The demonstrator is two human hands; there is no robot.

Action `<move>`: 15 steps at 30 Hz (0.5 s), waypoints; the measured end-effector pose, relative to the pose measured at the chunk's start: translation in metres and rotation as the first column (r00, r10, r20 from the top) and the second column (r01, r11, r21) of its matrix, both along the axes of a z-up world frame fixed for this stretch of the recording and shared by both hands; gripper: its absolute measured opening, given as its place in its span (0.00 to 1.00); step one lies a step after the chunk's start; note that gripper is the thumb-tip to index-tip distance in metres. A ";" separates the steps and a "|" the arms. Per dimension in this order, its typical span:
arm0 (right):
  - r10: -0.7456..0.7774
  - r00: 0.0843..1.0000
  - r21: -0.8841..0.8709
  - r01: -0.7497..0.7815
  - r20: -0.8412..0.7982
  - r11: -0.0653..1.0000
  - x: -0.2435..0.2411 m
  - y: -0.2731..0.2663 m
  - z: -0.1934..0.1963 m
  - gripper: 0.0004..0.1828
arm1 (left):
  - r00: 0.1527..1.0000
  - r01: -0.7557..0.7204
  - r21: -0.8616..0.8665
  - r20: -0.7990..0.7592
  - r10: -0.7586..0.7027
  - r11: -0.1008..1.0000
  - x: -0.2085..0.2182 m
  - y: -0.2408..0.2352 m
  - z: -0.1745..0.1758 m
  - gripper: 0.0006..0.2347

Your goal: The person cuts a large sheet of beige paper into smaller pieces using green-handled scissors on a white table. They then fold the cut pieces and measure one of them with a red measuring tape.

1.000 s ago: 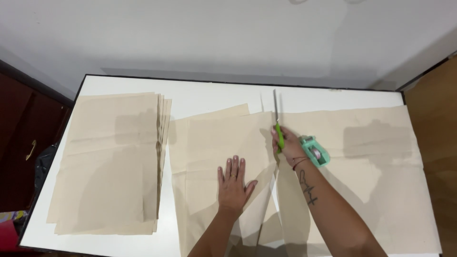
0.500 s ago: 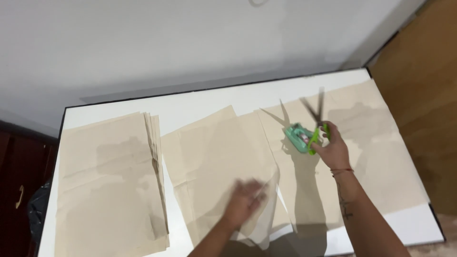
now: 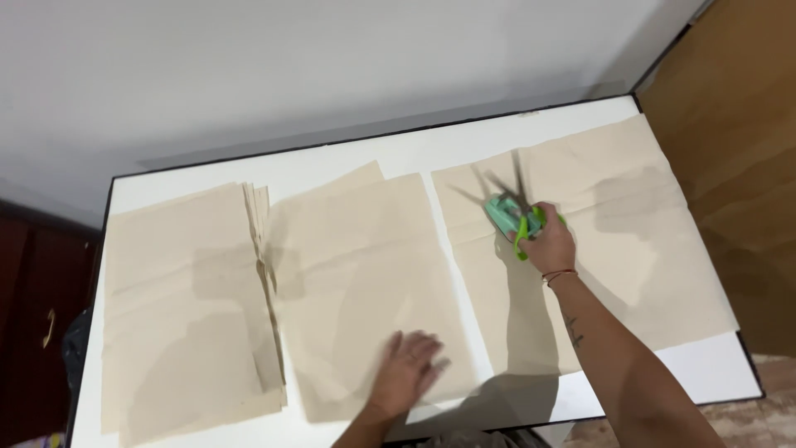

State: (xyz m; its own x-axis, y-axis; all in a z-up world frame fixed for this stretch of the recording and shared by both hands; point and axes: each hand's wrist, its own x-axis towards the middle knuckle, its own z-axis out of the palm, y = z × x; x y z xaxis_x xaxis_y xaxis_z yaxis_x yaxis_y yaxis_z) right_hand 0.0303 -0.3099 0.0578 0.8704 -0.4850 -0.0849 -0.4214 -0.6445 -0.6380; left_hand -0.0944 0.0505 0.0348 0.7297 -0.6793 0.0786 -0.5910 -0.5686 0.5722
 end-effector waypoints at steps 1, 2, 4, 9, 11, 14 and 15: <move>0.014 1.000 0.001 -0.014 0.002 1.000 0.000 -0.005 0.003 0.39 | 1.000 -0.014 0.001 0.002 0.014 1.000 -0.001 -0.001 0.003 0.18; -0.102 0.995 0.250 0.099 0.001 0.963 0.001 -0.011 0.006 0.40 | 0.994 -0.107 -0.025 0.022 0.108 0.994 0.000 -0.003 0.005 0.15; -0.204 0.978 0.484 0.194 -0.033 0.853 -0.004 -0.027 0.011 0.41 | 0.978 -0.205 -0.052 0.038 0.207 0.977 0.001 -0.022 0.007 0.15; -0.325 0.944 0.749 0.171 0.063 0.641 -0.061 -0.073 0.027 0.30 | 0.590 -0.555 -0.080 -0.740 0.324 0.828 0.002 -0.125 0.025 0.35; -0.350 0.933 0.755 0.169 0.086 0.634 -0.092 -0.094 0.014 0.30 | 0.528 -0.727 -0.164 -0.755 0.389 0.667 0.018 -0.162 -0.040 0.37; -0.394 0.911 0.741 0.180 0.123 0.647 -0.139 -0.123 0.008 0.35 | 0.356 -0.903 -0.186 -0.829 0.432 0.388 0.053 -0.194 -0.080 0.44; -0.411 0.901 0.723 0.192 0.138 0.663 -0.155 -0.130 0.008 0.41 | 0.258 -0.942 -0.129 -0.869 0.423 0.309 0.065 -0.199 -0.085 0.47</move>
